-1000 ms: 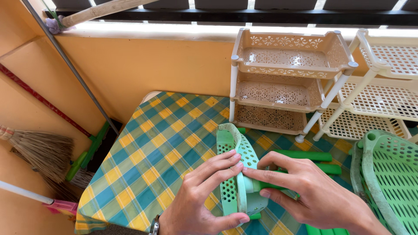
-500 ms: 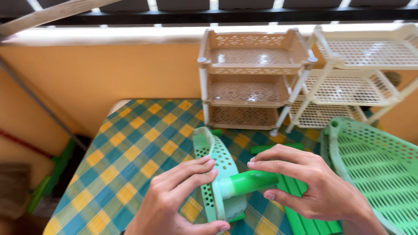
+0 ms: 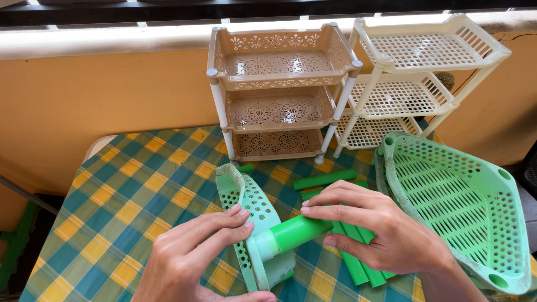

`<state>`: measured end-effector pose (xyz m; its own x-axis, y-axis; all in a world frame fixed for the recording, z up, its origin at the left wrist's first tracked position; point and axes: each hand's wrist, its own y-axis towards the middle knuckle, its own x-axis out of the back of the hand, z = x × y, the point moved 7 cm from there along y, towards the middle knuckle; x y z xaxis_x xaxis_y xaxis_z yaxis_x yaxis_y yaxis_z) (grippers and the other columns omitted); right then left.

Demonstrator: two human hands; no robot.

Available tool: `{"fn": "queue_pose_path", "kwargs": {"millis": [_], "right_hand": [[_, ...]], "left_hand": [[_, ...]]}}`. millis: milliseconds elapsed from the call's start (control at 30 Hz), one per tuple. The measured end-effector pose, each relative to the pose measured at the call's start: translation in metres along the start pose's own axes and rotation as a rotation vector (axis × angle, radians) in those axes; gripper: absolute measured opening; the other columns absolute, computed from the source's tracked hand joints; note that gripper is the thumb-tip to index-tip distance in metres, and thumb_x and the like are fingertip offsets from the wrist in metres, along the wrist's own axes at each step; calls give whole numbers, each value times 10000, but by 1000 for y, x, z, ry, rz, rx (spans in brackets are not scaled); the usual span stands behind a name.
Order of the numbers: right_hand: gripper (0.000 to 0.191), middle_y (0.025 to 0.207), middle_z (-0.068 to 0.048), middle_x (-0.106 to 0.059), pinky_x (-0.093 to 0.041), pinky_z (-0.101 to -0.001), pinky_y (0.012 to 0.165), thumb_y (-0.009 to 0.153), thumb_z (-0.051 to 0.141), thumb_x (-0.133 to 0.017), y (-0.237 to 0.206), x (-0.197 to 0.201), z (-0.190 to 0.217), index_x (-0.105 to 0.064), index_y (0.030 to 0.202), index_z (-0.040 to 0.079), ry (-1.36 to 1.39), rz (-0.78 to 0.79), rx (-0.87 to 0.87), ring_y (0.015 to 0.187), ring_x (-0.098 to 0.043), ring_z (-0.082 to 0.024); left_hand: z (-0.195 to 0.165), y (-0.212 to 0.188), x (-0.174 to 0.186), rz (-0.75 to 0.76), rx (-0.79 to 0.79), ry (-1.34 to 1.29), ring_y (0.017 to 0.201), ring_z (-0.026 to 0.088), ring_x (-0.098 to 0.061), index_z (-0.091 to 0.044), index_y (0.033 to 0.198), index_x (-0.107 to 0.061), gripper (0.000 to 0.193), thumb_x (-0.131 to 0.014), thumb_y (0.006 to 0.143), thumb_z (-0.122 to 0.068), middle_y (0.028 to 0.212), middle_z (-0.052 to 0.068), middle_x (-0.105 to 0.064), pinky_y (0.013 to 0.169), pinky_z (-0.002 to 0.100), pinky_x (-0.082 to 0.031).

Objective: The person disassembles a small green plastic corner shelf on a table, pulling green plastic tubes out of the perforated basket tiers by hand. They set the tubes aside, stack the separated baskets, and arrange the tubes in rows on the table.

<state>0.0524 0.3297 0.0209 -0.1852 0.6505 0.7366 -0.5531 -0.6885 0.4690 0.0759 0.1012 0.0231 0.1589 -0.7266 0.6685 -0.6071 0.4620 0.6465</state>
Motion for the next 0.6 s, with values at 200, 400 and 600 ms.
{"fn": "queue_pose_path", "kwargs": {"millis": [200,400,600], "right_hand": [[513,1200,-57,-739,-589,-381,929,796,69,-797,2,-5,-4,-682,1296,66,-63,-28,-16,1104,-675,-274],[497,1192,-74,-732,-590,-373,915,799,66,-796,-5,-8,-8,-689,1284,61,-47,-59,-21,1095,-687,-277],[494,1166,-86,-718,-592,-366,901,794,53,-794,-7,-7,-10,-692,1277,54,-20,-72,-29,1071,-693,-273]], "left_hand": [[5,-4,-4,-47,-33,64,1107,290,-752,-23,1073,-756,705,-885,691,-600,1104,140,-773,942,420,-585],[7,-7,-7,-22,-61,80,1124,300,-754,-30,1107,-755,665,-836,759,-591,1133,139,-768,940,421,-594],[6,-7,-7,-31,-55,55,1127,307,-752,-22,1115,-749,676,-828,761,-593,1138,145,-765,952,430,-590]]}}
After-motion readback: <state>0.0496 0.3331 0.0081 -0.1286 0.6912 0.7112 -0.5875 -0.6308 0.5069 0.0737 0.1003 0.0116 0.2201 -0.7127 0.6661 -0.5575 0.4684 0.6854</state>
